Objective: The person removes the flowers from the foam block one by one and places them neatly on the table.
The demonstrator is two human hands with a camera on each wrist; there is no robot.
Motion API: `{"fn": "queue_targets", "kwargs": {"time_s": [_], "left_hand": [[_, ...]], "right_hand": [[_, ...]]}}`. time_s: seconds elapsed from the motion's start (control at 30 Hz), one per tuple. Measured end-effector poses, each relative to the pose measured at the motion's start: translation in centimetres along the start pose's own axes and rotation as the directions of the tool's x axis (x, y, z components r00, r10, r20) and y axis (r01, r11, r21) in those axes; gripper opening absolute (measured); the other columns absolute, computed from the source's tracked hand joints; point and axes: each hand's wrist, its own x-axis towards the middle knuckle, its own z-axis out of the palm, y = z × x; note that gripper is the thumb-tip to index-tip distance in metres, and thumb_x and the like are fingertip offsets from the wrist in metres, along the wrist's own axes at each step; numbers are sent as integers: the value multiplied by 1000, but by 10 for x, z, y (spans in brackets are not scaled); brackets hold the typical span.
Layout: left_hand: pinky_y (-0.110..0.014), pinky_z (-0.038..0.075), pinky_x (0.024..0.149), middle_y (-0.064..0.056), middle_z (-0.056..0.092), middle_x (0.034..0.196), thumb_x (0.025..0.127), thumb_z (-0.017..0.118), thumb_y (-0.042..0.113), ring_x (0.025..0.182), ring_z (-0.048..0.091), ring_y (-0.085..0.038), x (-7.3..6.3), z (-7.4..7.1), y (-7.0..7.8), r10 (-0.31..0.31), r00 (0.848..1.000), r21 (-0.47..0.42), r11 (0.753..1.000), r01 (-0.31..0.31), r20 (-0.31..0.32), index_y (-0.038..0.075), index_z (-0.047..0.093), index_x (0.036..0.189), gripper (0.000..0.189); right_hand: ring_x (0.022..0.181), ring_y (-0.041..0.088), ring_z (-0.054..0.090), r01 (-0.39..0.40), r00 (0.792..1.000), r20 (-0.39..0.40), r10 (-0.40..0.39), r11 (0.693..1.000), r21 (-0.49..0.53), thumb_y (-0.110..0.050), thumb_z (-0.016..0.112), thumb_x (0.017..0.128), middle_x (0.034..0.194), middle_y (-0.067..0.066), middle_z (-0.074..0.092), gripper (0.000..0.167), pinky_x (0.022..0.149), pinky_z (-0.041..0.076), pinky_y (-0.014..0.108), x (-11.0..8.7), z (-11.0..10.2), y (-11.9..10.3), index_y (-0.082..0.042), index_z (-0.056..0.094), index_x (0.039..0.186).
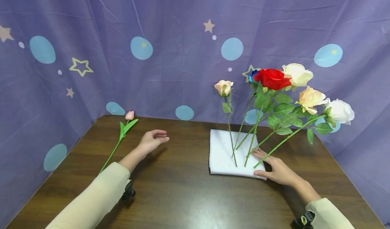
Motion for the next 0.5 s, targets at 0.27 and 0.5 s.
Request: {"fn": "queue_targets", "kwargs": {"time_s": [0.27, 0.5], "left_hand": [[-34, 55, 95, -22, 65, 122, 90, 66, 14, 113, 63, -31, 2, 48, 22, 30, 997, -99, 995, -23, 71, -6, 58, 124, 40], [-33, 56, 93, -23, 66, 119, 87, 67, 10, 110, 65, -32, 2, 80, 39, 83, 992, -141, 988, -70, 95, -7, 59, 122, 39]], "right_hand": [[139, 7, 35, 7, 1000, -10, -7, 1000, 5, -27, 80, 76, 136, 23, 56, 63, 110, 15, -2, 1, 0, -1, -3, 58, 130], [139, 5, 34, -14, 1000, 0, 14, 1000, -9, -29, 80, 76, 137, 22, 55, 63, 110, 14, -2, 0, 0, 0, -6, 58, 131]]}}
